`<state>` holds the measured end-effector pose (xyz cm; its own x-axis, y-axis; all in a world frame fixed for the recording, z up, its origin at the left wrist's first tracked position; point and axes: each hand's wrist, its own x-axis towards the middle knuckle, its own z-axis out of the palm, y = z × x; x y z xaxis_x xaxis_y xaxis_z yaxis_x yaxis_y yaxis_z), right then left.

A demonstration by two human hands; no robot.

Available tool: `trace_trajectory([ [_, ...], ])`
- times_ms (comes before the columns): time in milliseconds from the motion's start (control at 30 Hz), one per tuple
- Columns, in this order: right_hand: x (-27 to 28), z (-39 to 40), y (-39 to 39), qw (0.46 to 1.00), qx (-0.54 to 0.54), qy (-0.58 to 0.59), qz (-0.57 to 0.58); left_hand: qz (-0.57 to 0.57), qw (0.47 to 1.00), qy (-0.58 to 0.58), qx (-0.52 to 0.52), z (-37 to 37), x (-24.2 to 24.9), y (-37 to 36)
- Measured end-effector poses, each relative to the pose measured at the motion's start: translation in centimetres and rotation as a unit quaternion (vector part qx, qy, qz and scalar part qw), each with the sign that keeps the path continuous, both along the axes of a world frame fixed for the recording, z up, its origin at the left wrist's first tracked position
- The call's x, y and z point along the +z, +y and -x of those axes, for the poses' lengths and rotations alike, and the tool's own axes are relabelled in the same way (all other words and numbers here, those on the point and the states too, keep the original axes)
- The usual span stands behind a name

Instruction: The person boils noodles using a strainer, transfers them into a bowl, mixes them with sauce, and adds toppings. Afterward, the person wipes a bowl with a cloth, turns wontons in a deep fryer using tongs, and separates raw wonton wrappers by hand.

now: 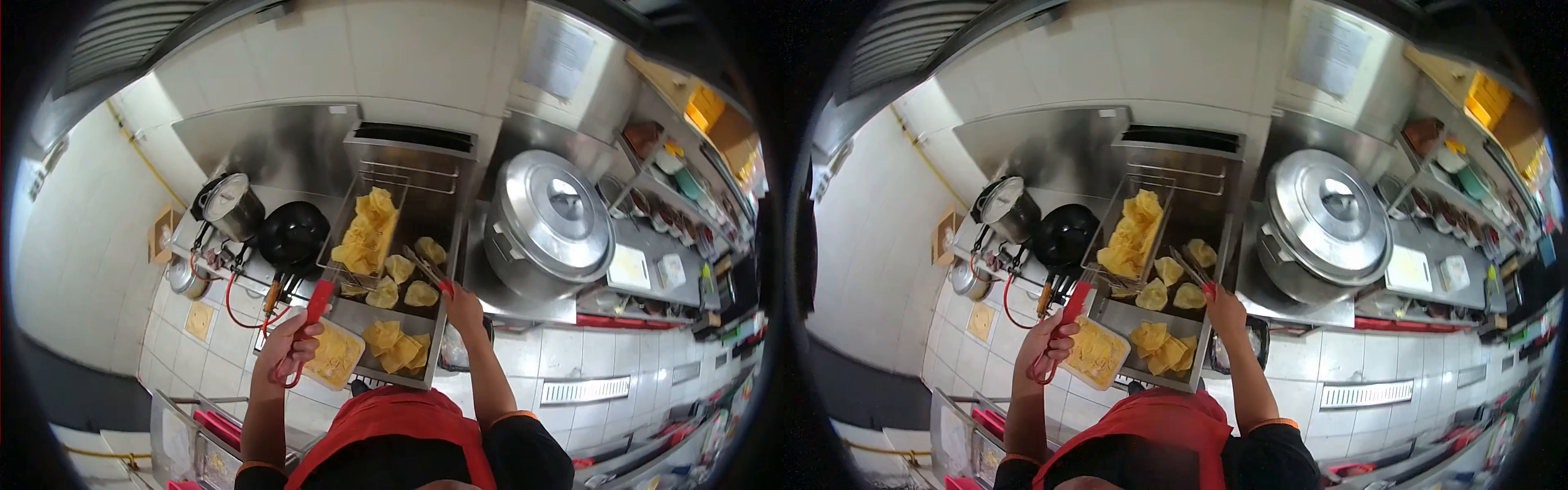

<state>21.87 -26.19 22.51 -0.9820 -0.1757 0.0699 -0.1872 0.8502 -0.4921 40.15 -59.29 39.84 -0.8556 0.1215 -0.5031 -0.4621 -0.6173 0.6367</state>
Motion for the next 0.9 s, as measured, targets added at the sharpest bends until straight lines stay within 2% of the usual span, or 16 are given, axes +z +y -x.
trace_trajectory([
  [167,-0.6,-4.2,3.8,0.997,-0.058,-0.049,0.029,0.06,0.997,-0.045,-0.021,1.0,1.1,0.5],
  [300,0.0,-6.7,7.2,0.994,-0.068,-0.014,0.084,0.055,0.998,-0.04,0.01,1.0,0.4,-0.6],
  [333,-0.4,-7.0,7.8,0.994,-0.075,0.012,0.084,0.066,0.997,-0.035,-0.009,1.0,0.3,-1.0],
  [433,-0.9,-7.4,8.9,0.995,-0.053,-0.017,0.086,0.118,0.992,-0.044,-0.002,0.9,-0.4,-1.0],
  [467,-1.4,-7.1,8.6,0.994,-0.061,-0.007,0.086,0.094,0.995,-0.04,-0.007,0.8,-0.7,-1.5],
  [533,-2.6,-6.3,6.9,0.994,-0.069,0.018,0.085,0.088,0.995,-0.041,-0.004,0.8,-0.8,-1.5],
  [633,-3.3,-3.7,2.6,0.995,-0.023,-0.012,0.097,0.067,0.997,-0.041,0.003,0.6,-1.2,-2.0],
  [733,-6.2,-0.8,-2.3,0.997,0.07,-0.024,-0.017,0.039,0.999,-0.036,0.014,0.3,-1.9,-2.8],
  [900,-7.1,2.8,-9.2,0.989,0.109,-0.069,-0.075,-0.052,0.998,-0.024,0.028,-0.1,-2.4,-3.5],
])
